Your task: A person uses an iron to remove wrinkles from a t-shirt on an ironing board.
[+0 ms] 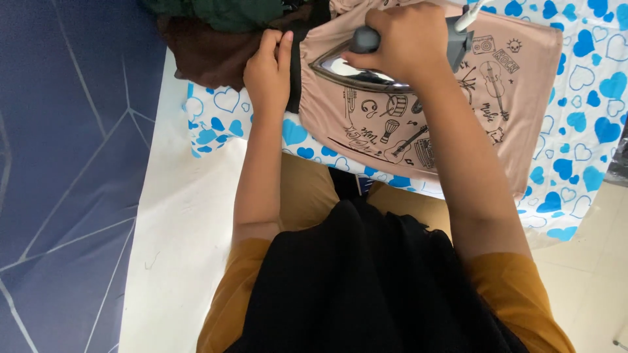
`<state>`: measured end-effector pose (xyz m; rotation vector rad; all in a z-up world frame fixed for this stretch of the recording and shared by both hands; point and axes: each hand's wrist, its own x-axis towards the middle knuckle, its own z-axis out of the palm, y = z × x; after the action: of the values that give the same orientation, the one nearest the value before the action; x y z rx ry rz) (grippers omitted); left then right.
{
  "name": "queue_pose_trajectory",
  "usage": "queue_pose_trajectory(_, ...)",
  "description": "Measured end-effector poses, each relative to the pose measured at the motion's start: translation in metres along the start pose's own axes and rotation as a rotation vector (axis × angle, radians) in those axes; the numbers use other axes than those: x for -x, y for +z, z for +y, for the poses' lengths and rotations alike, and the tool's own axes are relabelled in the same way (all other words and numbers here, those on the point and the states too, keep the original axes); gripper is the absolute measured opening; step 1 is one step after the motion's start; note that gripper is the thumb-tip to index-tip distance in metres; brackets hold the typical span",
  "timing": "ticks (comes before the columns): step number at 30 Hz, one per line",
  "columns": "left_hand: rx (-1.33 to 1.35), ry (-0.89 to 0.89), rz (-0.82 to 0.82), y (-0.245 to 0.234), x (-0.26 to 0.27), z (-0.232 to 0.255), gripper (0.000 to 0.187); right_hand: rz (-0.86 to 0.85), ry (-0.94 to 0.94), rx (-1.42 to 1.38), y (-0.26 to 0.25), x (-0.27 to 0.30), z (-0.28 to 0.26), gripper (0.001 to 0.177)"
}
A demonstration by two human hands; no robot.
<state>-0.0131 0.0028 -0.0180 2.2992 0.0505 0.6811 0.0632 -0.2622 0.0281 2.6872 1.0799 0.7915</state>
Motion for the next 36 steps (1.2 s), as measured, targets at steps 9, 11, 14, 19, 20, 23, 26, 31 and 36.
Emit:
queue_pose_trajectory(9,0.184,-0.052,0.014,-0.004,0.0,-0.002,0.032,-0.036,-0.004,0.004,0.001,-0.002,0.001,0.061)
queue_pose_trajectory(11,0.214,-0.09,-0.001,-0.007,-0.001,0.001,0.032,-0.199,0.088,-0.044,-0.008,-0.004,0.001,0.064)
queue_pose_trajectory(14,0.238,-0.118,-0.014,-0.011,-0.002,0.005,0.032,-0.355,0.214,-0.042,-0.012,0.003,0.01,0.067)
queue_pose_trajectory(19,0.167,-0.162,-0.042,-0.004,-0.003,-0.001,0.034,-0.26,0.219,0.041,-0.013,0.027,0.027,0.064)
queue_pose_trajectory(20,0.149,-0.143,-0.036,-0.003,-0.003,-0.002,0.034,-0.195,0.17,-0.004,-0.016,0.029,0.027,0.059)
queue_pose_trajectory(23,0.128,-0.112,-0.035,-0.003,-0.003,-0.001,0.033,-0.078,0.092,-0.054,-0.026,0.022,0.012,0.059)
queue_pose_trajectory(26,0.108,-0.078,-0.025,-0.002,-0.001,-0.002,0.032,-0.064,0.076,-0.037,-0.012,0.006,-0.005,0.066)
queue_pose_trajectory(31,0.071,-0.03,0.006,0.0,0.001,-0.001,0.03,-0.124,0.164,0.021,-0.002,-0.01,-0.012,0.074)
queue_pose_trajectory(36,0.092,-0.041,0.024,0.001,0.002,-0.001,0.028,-0.306,0.048,-0.036,-0.024,-0.008,-0.005,0.068)
